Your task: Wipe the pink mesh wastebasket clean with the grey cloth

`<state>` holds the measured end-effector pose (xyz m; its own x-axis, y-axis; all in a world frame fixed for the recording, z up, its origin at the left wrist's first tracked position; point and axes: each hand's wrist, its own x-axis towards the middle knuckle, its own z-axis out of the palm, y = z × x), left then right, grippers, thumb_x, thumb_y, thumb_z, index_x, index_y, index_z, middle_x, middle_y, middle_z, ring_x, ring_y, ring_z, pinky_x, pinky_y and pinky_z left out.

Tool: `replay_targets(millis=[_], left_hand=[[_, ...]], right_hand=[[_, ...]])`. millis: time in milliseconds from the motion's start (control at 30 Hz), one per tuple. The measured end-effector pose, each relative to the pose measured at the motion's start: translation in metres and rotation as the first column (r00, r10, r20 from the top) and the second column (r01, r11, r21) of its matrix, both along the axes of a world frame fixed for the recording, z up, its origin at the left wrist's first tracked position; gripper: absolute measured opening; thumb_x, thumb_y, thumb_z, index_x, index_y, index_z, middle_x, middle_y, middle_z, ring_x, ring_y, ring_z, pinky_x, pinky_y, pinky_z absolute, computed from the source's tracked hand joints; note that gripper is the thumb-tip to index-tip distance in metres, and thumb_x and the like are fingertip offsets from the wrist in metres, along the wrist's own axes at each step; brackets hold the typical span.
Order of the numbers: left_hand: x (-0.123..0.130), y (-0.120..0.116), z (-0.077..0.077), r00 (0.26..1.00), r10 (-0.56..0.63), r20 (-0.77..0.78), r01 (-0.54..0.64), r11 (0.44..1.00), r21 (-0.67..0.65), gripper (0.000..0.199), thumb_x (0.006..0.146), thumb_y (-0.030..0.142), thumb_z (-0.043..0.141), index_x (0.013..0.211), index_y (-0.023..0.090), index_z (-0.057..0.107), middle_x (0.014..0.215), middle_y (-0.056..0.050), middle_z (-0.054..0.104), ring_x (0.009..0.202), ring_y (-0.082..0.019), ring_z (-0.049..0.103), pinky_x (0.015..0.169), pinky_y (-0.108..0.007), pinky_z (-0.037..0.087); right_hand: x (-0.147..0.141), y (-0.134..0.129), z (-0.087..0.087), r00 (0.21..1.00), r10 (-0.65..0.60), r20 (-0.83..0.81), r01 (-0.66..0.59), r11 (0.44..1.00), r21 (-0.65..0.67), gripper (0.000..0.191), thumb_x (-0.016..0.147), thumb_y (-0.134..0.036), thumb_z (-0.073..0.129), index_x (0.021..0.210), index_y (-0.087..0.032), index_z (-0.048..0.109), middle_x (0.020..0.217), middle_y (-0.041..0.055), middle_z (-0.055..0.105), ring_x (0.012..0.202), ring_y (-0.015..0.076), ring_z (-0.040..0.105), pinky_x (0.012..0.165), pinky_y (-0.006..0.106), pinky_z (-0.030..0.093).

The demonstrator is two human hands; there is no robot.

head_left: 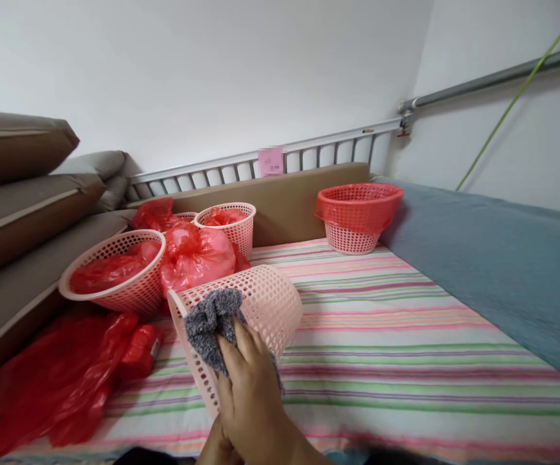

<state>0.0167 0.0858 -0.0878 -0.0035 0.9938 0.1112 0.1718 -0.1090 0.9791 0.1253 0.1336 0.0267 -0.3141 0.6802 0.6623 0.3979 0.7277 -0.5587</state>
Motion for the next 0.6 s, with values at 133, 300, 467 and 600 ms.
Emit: replay_targets(millis=[133,300,467,600], left_hand=[[-0.003,0.002,0.003,0.992,-0.079,-0.094,0.088,0.991,0.104,0.044,0.083,0.035,0.056,0.126,0.025,0.055,0.129,-0.007,0.059,0.124,-0.029,0.048,0.106,-0.044,0.035],[-0.017,0.000,-0.027,0.957,-0.071,-0.281,0.095,0.993,0.071,0.048,0.085,0.028,0.052,0.132,0.022,0.048,0.138,-0.009,0.051,0.130,-0.025,0.042,0.110,-0.038,0.027],[-0.029,-0.010,-0.061,0.941,-0.019,-0.337,0.019,1.000,-0.003,0.042,0.084,0.033,0.054,0.125,0.027,0.056,0.130,-0.007,0.059,0.128,-0.025,0.044,0.109,-0.038,0.029],[-0.013,-0.009,-0.010,0.972,-0.078,-0.224,0.049,0.990,-0.132,0.052,0.077,0.043,0.062,0.125,0.025,0.055,0.130,-0.011,0.059,0.129,-0.031,0.041,0.111,-0.047,0.022]], right_hand=[[0.000,0.014,-0.001,0.999,-0.037,0.011,0.037,0.999,0.004,0.050,0.072,-0.007,0.048,0.121,-0.017,0.055,0.137,0.0119,0.042,0.121,0.0268,0.040,0.101,0.046,0.035],[0.020,0.072,-0.023,0.973,-0.227,0.049,0.226,0.974,0.013,0.049,0.076,-0.009,0.044,0.123,-0.015,0.053,0.136,0.0136,0.042,0.121,0.0276,0.039,0.101,0.045,0.035],[0.059,0.131,-0.055,0.897,-0.443,-0.009,0.440,0.893,-0.089,0.044,0.079,-0.014,0.035,0.118,-0.014,0.056,0.122,0.0154,0.052,0.113,0.0314,0.046,0.093,0.050,0.040],[0.070,0.140,-0.066,0.894,-0.442,-0.073,0.435,0.895,-0.098,0.043,0.079,-0.015,0.035,0.117,-0.020,0.056,0.117,0.0110,0.054,0.109,0.0301,0.049,0.091,0.048,0.042]])
